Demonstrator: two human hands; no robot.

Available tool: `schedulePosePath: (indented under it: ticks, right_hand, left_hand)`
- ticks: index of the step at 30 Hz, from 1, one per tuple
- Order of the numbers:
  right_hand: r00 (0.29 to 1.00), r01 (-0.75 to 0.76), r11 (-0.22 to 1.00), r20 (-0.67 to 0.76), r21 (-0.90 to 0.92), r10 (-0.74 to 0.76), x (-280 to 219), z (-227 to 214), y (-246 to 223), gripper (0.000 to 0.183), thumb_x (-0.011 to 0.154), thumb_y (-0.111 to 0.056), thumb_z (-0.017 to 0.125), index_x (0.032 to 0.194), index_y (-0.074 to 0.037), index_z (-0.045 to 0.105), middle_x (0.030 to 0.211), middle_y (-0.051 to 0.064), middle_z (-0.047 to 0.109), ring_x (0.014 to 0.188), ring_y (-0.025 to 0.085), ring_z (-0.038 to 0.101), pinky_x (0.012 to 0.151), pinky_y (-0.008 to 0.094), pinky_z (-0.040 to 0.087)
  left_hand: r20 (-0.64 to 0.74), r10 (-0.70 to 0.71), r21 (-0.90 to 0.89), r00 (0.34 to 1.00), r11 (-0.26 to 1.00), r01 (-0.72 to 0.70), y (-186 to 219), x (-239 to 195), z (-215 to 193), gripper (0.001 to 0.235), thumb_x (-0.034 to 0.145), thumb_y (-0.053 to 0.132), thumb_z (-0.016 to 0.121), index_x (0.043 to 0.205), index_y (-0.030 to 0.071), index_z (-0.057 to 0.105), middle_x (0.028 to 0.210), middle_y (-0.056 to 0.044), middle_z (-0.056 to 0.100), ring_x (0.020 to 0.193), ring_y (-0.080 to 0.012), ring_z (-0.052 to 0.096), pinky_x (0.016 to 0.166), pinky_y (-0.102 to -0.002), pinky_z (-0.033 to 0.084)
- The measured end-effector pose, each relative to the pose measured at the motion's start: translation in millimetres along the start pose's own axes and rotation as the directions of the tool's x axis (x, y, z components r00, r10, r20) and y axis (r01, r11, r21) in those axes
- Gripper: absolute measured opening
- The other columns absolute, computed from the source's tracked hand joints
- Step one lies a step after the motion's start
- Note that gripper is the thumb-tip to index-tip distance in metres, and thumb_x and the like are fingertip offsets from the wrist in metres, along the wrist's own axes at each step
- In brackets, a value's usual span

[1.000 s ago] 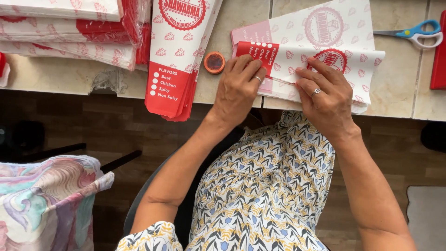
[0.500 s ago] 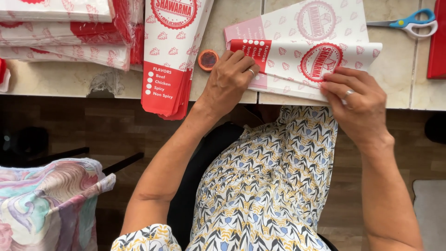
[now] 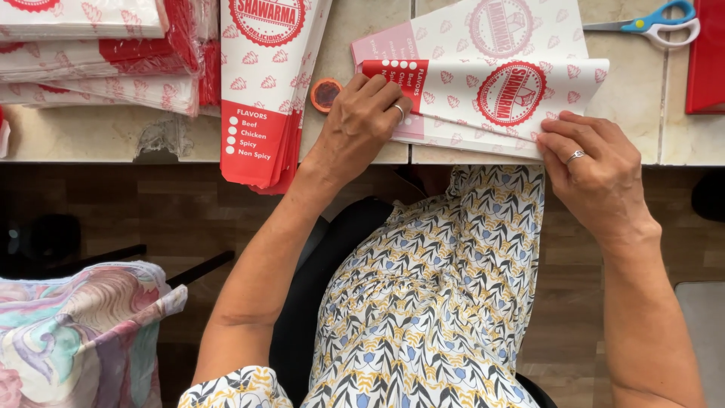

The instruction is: Folding and creasing paper shawarma bags at a workstation

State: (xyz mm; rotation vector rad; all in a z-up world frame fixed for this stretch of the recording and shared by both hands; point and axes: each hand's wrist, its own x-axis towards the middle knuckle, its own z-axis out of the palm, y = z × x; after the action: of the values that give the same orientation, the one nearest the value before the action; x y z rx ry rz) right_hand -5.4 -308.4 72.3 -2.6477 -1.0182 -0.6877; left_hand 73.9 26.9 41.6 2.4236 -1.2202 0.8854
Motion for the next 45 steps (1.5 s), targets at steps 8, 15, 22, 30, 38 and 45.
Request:
schedulePosePath:
  ticks: [8,15,22,30,38,45]
  right_hand:
    - [1.0,0.014,0.998,0.019,-0.057,-0.013,1.4,0.8,-1.6,0.01,0.108,0.007,0.078,0.104,0.005,0.069,0.115,0.019,0.077,0.104,0.037,0.075,0.095,0.044,0.062]
    - [1.0,-0.014,1.0,0.002,-0.023,0.014,-2.8,4.3,0.7,0.009,0.108,0.009,0.077,0.106,0.005,0.069,0.115,0.02,0.077,0.102,0.038,0.074,0.094,0.045,0.06]
    - [0.999,-0.042,0.997,0.001,0.06,0.042,-2.4,4.1,1.0,0.008,0.108,0.01,0.078,0.105,0.009,0.07,0.114,0.022,0.076,0.103,0.039,0.069,0.095,0.047,0.059]
    - [0.989,-0.124,0.992,0.076,-0.012,0.124,-11.0,4.6,3.1,0.012,0.108,0.013,0.077,0.104,0.003,0.07,0.112,0.015,0.074,0.099,0.033,0.064,0.087,0.039,0.056]
    - [0.992,-0.068,0.96,0.086,-0.273,0.094,-13.2,9.1,-4.0,0.058,0.092,0.02,0.062,0.125,-0.025,0.078,0.103,0.004,0.066,0.085,0.023,0.06,0.075,0.031,0.053]
    - [0.993,-0.099,0.989,0.048,-0.11,0.105,-14.6,9.3,-7.5,0.044,0.107,0.017,0.068,0.132,-0.018,0.076,0.11,0.012,0.067,0.086,0.031,0.058,0.081,0.041,0.053]
  left_hand:
    - [0.021,0.052,0.077,0.998,0.996,-0.054,1.1,6.9,-5.7,0.018,0.087,-0.006,0.071,0.088,0.011,0.065,0.075,-0.004,0.049,0.068,-0.0216,0.049,0.064,-0.033,0.042]
    - [0.018,0.045,0.125,0.999,0.991,-0.047,7.2,7.4,2.1,0.016,0.088,-0.006,0.067,0.083,0.009,0.066,0.076,-0.002,0.052,0.068,-0.0206,0.047,0.061,-0.033,0.038]
    - [-0.014,-0.045,0.162,0.999,0.986,0.046,19.9,10.5,8.0,0.013,0.081,-0.007,0.075,0.078,0.004,0.071,0.098,-0.008,0.062,0.085,-0.0257,0.055,0.071,-0.039,0.046]
    - [0.164,-0.042,-0.039,0.986,0.998,0.049,20.2,9.5,14.2,0.027,0.085,-0.015,0.072,0.106,0.0,0.064,0.091,-0.01,0.062,0.081,-0.0222,0.059,0.067,-0.033,0.052]
    - [0.186,-0.04,0.087,0.982,0.996,0.024,36.6,14.5,11.5,0.041,0.076,-0.011,0.072,0.11,0.012,0.07,0.087,-0.005,0.061,0.076,-0.0204,0.061,0.088,-0.044,0.052]
    - [0.365,-0.301,0.258,0.881,0.942,0.215,73.5,10.2,20.4,0.064,0.1,0.065,0.061,0.135,0.013,0.047,0.121,-0.013,0.051,0.109,-0.0263,0.049,0.105,-0.051,0.041]
